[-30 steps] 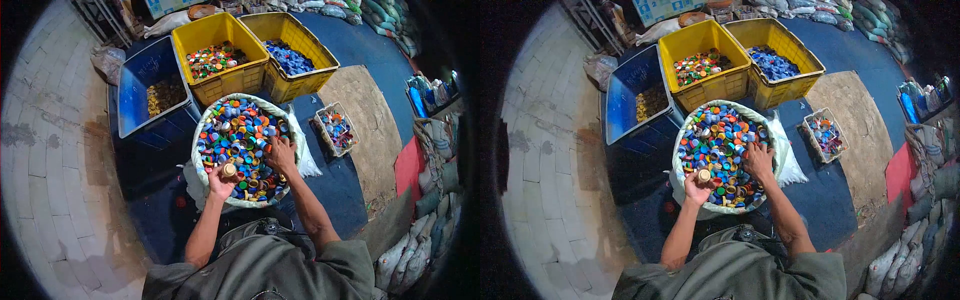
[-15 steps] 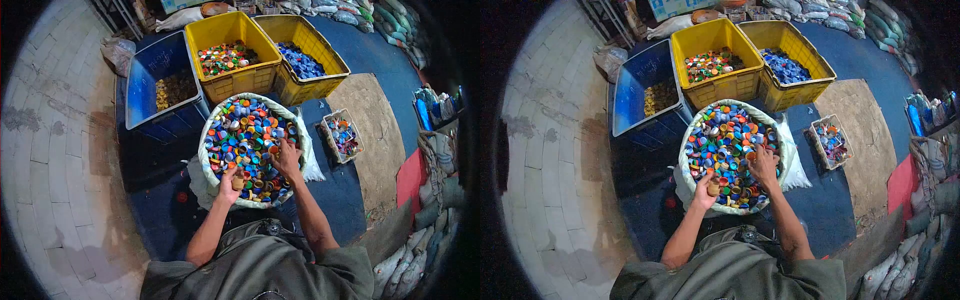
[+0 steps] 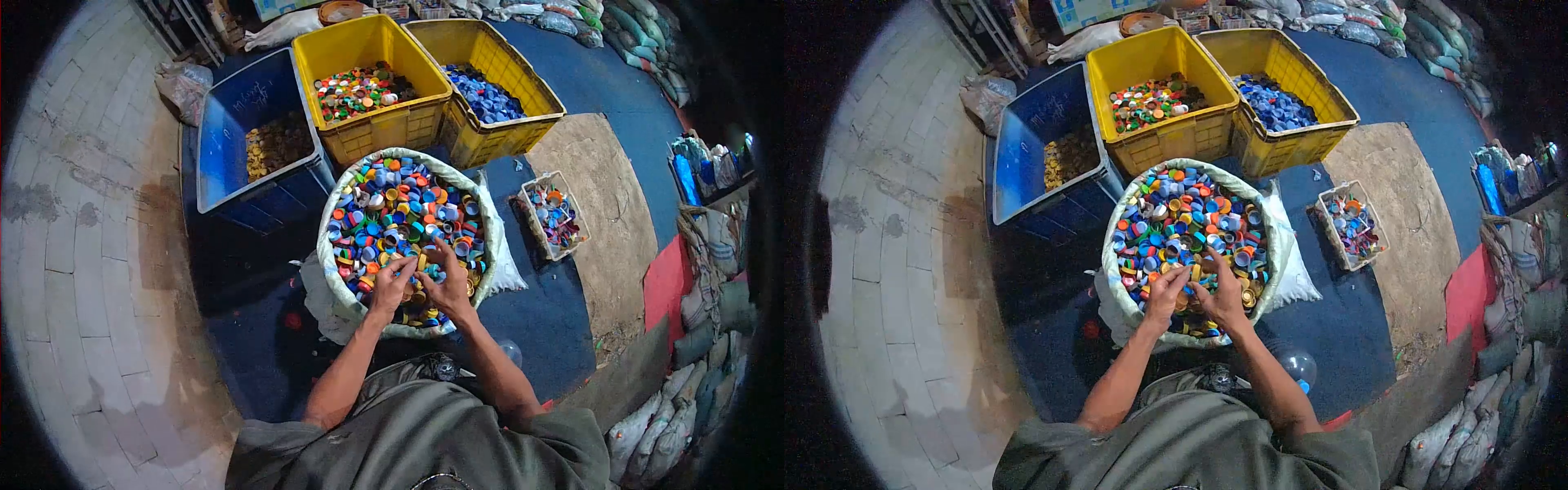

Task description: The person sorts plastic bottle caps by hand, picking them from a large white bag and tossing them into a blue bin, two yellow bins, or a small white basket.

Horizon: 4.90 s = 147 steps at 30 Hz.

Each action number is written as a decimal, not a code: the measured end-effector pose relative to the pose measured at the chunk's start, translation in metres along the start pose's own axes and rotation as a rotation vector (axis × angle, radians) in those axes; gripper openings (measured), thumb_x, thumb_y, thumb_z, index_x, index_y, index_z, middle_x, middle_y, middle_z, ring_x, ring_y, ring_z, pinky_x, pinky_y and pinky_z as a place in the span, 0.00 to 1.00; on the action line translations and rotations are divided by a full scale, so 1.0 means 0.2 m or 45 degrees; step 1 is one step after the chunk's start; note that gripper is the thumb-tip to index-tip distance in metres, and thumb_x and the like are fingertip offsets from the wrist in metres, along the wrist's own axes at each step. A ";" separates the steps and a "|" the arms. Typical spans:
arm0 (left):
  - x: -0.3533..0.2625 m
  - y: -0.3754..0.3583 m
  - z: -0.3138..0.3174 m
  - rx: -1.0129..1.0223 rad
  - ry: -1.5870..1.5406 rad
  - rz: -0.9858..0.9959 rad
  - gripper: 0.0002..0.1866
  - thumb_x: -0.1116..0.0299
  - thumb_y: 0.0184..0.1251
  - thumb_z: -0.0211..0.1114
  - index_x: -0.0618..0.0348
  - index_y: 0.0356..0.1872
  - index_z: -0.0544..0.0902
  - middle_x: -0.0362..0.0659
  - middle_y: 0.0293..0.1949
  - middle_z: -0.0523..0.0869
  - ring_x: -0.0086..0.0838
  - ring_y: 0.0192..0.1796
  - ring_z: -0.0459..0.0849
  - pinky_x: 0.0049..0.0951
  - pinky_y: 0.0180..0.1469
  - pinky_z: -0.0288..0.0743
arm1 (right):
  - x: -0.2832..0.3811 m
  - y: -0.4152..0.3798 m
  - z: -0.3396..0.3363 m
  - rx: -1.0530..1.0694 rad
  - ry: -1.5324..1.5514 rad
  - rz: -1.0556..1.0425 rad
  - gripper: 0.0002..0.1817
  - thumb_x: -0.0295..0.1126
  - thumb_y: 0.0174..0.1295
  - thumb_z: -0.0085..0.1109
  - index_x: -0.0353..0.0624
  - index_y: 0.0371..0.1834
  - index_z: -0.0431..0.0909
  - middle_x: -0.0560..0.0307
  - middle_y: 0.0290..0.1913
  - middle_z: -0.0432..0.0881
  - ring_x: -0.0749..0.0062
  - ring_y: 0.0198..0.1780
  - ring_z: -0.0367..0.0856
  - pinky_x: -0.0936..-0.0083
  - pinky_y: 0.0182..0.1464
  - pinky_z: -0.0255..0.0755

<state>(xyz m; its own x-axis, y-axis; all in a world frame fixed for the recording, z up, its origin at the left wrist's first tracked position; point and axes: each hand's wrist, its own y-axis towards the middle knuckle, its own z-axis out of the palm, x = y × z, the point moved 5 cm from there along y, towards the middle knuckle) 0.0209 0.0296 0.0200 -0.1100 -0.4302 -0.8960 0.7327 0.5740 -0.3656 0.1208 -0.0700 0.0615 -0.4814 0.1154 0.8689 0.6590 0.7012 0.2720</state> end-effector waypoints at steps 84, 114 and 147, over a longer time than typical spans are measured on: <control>0.05 -0.17 -0.27 -0.012 -1.062 -0.260 0.18 0.65 0.68 0.55 0.58 0.56 0.77 0.44 0.48 0.82 0.27 0.39 0.80 0.25 0.40 0.75 | -0.30 0.21 -0.05 0.492 -0.995 0.039 0.12 0.29 0.57 0.51 0.42 0.45 0.69 0.45 0.33 0.82 0.47 0.34 0.83 0.55 0.31 0.76; -0.33 0.12 -0.69 0.033 -1.403 0.072 0.20 0.58 0.68 0.52 0.70 0.43 0.76 0.52 0.42 0.81 0.39 0.44 0.80 0.39 0.50 0.76 | 0.04 0.36 0.80 0.240 1.953 1.112 0.19 0.40 0.60 0.43 0.36 0.41 0.75 0.48 0.40 0.79 0.58 0.44 0.78 0.65 0.51 0.73; -0.01 0.04 -0.62 -0.579 0.892 0.530 0.22 0.68 0.54 0.70 0.61 0.51 0.76 0.42 0.41 0.86 0.35 0.42 0.82 0.35 0.47 0.74 | -0.10 -0.39 0.07 -0.200 1.672 1.049 0.27 0.26 0.51 0.52 0.36 0.58 0.68 0.46 0.51 0.78 0.64 0.43 0.79 0.69 0.45 0.75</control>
<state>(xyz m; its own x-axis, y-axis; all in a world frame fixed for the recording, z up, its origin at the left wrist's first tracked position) -0.0566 0.1223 -0.0129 -0.3863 0.3046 -0.8706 0.4867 0.8691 0.0881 0.0701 -0.1180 0.0178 0.7996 -0.3153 0.5112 0.5694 0.6686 -0.4783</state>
